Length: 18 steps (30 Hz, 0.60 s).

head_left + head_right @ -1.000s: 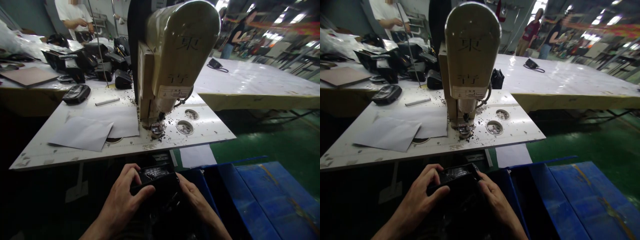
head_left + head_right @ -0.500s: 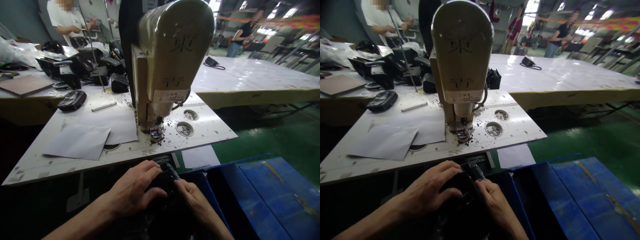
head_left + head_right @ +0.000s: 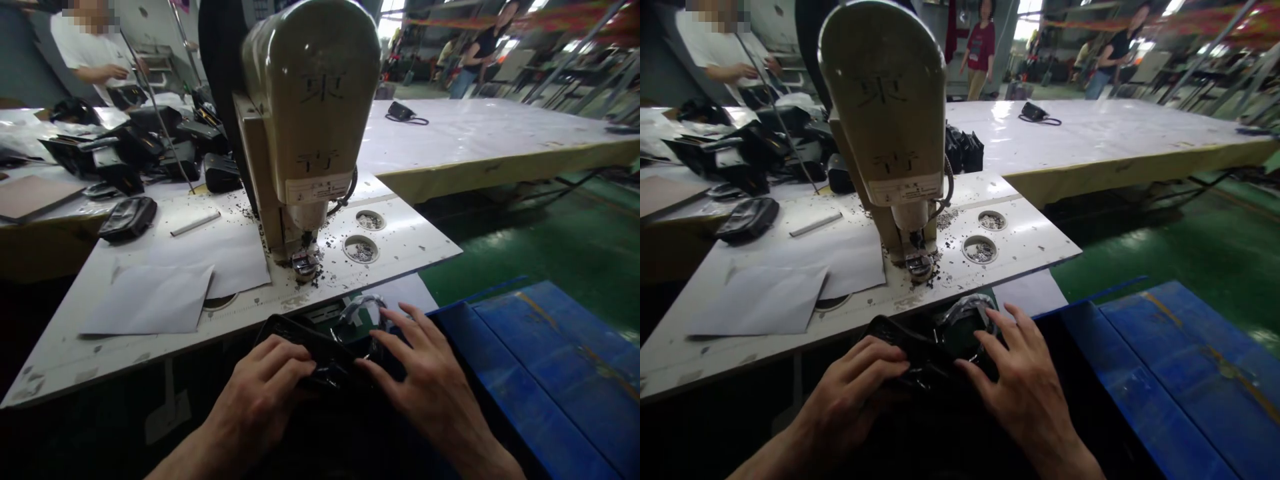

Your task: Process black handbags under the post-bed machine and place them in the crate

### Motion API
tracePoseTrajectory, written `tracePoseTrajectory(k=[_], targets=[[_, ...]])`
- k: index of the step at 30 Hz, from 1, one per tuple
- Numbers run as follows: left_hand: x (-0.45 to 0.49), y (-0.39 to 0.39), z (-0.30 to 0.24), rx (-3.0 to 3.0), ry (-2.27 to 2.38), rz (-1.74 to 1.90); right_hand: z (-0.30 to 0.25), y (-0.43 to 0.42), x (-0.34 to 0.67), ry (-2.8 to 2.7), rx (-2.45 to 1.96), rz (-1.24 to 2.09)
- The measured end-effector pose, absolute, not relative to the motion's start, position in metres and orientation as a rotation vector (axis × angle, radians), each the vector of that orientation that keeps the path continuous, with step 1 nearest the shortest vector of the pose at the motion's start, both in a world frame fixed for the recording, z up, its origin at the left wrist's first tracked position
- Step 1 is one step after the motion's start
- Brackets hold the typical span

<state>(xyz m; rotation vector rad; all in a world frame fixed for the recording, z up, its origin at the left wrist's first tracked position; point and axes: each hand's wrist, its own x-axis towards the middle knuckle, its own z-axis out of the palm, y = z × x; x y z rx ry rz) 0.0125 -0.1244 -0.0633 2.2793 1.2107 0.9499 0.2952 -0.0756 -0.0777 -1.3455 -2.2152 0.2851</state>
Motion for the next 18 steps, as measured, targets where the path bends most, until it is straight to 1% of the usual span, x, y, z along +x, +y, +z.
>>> tracePoseTrajectory(k=[2, 3, 5, 7, 9, 11, 12, 14, 18], targets=[[0.010, -0.127, -0.059, 2.228, 1.239, 0.954, -0.061, -0.077, 0.295, -2.146, -1.149, 0.134], [0.009, -0.129, -0.057, 2.196, 1.251, 0.949, -0.054, -0.076, 0.294, -2.147, -1.052, 0.117], [0.010, -0.131, -0.052, 2.150, 1.248, 0.949, -0.045, -0.072, 0.288, -2.236, -0.908, 0.198], [0.012, -0.135, -0.049, 2.124, 1.209, 0.972, -0.044, -0.064, 0.280, -2.387, -0.866, 0.435], [0.014, -0.138, -0.048, 2.080, 1.196, 1.016, -0.050, -0.055, 0.274, -2.479, -0.879, 0.826], [0.015, -0.142, -0.048, 2.019, 1.212, 1.051, -0.057, -0.051, 0.270, -2.418, -0.881, 1.253], [0.015, -0.144, -0.049, 1.991, 1.222, 1.062, -0.061, -0.051, 0.268, -2.350, -0.882, 1.416], [0.014, -0.148, -0.052, 1.932, 1.235, 1.067, -0.064, -0.055, 0.265, -2.216, -0.911, 1.606], [0.013, -0.150, -0.055, 1.762, 1.303, 1.019, -0.063, -0.067, 0.256, -2.070, -0.993, 1.773]])
